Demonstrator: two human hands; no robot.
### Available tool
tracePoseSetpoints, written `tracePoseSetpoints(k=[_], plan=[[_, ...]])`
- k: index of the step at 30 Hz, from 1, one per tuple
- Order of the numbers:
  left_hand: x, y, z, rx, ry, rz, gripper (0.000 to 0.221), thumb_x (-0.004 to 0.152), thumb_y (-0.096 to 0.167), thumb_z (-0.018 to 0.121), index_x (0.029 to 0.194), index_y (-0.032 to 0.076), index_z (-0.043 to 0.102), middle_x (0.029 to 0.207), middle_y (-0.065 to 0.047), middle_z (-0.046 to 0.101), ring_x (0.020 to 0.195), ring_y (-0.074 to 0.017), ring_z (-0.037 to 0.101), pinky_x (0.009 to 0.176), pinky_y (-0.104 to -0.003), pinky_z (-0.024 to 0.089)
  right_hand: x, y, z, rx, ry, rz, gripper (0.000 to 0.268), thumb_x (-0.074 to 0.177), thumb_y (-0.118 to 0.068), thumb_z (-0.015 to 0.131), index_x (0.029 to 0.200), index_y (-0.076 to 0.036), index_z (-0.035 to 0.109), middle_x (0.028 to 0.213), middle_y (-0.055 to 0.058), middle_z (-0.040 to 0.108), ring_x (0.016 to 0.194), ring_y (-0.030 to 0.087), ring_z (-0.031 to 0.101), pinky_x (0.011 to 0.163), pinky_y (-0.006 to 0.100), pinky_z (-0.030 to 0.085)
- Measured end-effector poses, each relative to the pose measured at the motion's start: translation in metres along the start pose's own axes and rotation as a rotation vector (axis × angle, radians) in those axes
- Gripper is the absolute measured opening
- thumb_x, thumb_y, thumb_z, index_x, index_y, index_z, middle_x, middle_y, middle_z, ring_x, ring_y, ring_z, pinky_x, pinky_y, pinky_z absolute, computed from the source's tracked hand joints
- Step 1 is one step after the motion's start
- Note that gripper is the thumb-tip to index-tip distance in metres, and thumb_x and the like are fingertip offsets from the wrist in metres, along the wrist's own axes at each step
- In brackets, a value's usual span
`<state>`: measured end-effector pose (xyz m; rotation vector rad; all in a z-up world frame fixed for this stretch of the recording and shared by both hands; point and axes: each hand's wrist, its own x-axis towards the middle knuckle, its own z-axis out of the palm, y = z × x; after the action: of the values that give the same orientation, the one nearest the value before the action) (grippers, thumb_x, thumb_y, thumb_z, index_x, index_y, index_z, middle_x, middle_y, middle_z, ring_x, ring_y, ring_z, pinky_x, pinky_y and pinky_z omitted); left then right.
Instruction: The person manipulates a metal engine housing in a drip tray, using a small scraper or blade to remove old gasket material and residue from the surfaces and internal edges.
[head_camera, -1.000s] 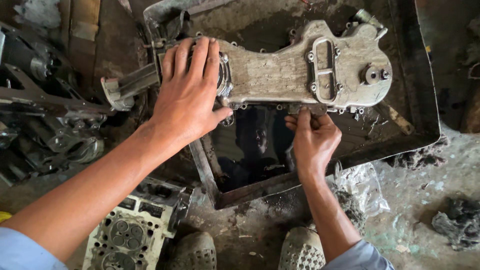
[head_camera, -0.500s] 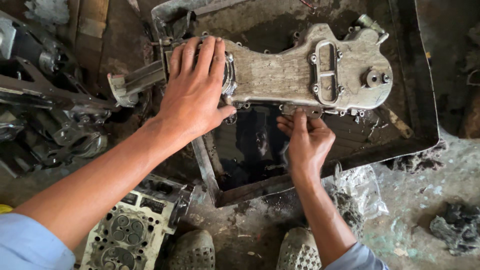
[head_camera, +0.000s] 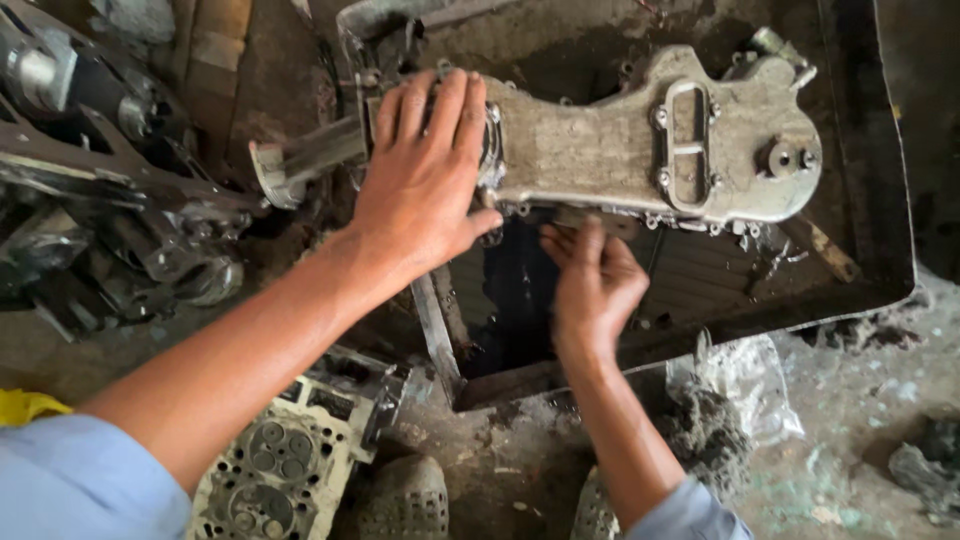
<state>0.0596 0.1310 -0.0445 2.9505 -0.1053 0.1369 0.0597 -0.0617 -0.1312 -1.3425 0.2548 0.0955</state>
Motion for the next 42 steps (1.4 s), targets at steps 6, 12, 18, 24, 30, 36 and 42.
tracePoseSetpoints(k=[6, 12, 18, 24, 30, 36, 42], plan=[[-0.004, -0.001, -0.004, -0.026, 0.011, -0.011, 0.120, 0.062, 0.042, 0.096, 0.148, -0.015, 0.035, 0.149, -0.030, 0.039, 0.140, -0.0468, 0.034, 0.118, -0.060, 0.025, -0.007, 0.006, 0.014, -0.039, -0.048, 0.041, 0.029, 0.106, -0.015, 0.059, 0.092, 0.009, 0.067, 0.089, 0.016, 0.075, 0.080, 0.023, 0.078, 0.075, 0.034, 0.067], [-0.005, 0.000, -0.002, -0.029, -0.020, -0.030, 0.120, 0.062, 0.042, 0.096, 0.148, -0.015, 0.035, 0.150, -0.031, 0.038, 0.140, -0.0476, 0.033, 0.118, -0.060, 0.024, -0.003, -0.003, 0.005, -0.312, -0.010, -0.097, 0.041, 0.109, -0.019, 0.060, 0.077, 0.007, 0.059, 0.075, 0.017, 0.072, 0.076, 0.019, 0.081, 0.067, 0.032, 0.068], [0.000, -0.001, 0.000, -0.038, -0.016, -0.029, 0.121, 0.062, 0.042, 0.096, 0.149, -0.015, 0.034, 0.150, -0.031, 0.036, 0.140, -0.0482, 0.032, 0.118, -0.061, 0.024, -0.001, -0.018, 0.001, -0.389, 0.049, -0.133, 0.029, 0.107, -0.018, 0.058, 0.088, 0.000, 0.071, 0.085, 0.017, 0.079, 0.073, 0.016, 0.077, 0.067, 0.027, 0.063], [0.000, 0.000, -0.004, -0.018, -0.031, -0.015, 0.121, 0.062, 0.043, 0.096, 0.147, -0.017, 0.035, 0.149, -0.031, 0.036, 0.139, -0.0477, 0.033, 0.117, -0.061, 0.024, -0.003, -0.010, 0.006, -0.432, -0.027, -0.214, 0.025, 0.104, -0.015, 0.061, 0.091, 0.003, 0.072, 0.084, 0.014, 0.079, 0.075, 0.013, 0.078, 0.065, 0.025, 0.064], [-0.002, -0.002, -0.004, -0.017, 0.014, 0.015, 0.118, 0.063, 0.043, 0.096, 0.147, -0.017, 0.039, 0.148, -0.030, 0.038, 0.138, -0.0467, 0.033, 0.117, -0.060, 0.026, 0.021, -0.045, -0.058, -0.615, -0.065, -0.213, 0.011, 0.102, -0.006, 0.067, 0.105, 0.000, 0.076, 0.096, 0.011, 0.079, 0.082, 0.012, 0.075, 0.068, 0.028, 0.060], [-0.005, -0.002, -0.007, 0.005, 0.010, 0.026, 0.117, 0.063, 0.043, 0.095, 0.146, -0.017, 0.039, 0.147, -0.029, 0.038, 0.138, -0.0457, 0.034, 0.116, -0.059, 0.027, 0.040, -0.058, -0.064, -0.895, -0.382, -0.660, 0.027, 0.092, 0.007, 0.074, 0.116, -0.004, 0.074, 0.114, 0.011, 0.073, 0.096, 0.023, 0.075, 0.082, 0.032, 0.059], [-0.003, 0.001, 0.001, 0.013, -0.026, 0.003, 0.120, 0.064, 0.046, 0.095, 0.147, -0.018, 0.037, 0.147, -0.032, 0.037, 0.138, -0.0475, 0.032, 0.118, -0.060, 0.024, 0.046, -0.068, -0.071, -0.974, -0.522, -0.716, 0.032, 0.089, 0.010, 0.071, 0.118, -0.002, 0.073, 0.116, 0.013, 0.073, 0.099, 0.029, 0.075, 0.084, 0.035, 0.060]])
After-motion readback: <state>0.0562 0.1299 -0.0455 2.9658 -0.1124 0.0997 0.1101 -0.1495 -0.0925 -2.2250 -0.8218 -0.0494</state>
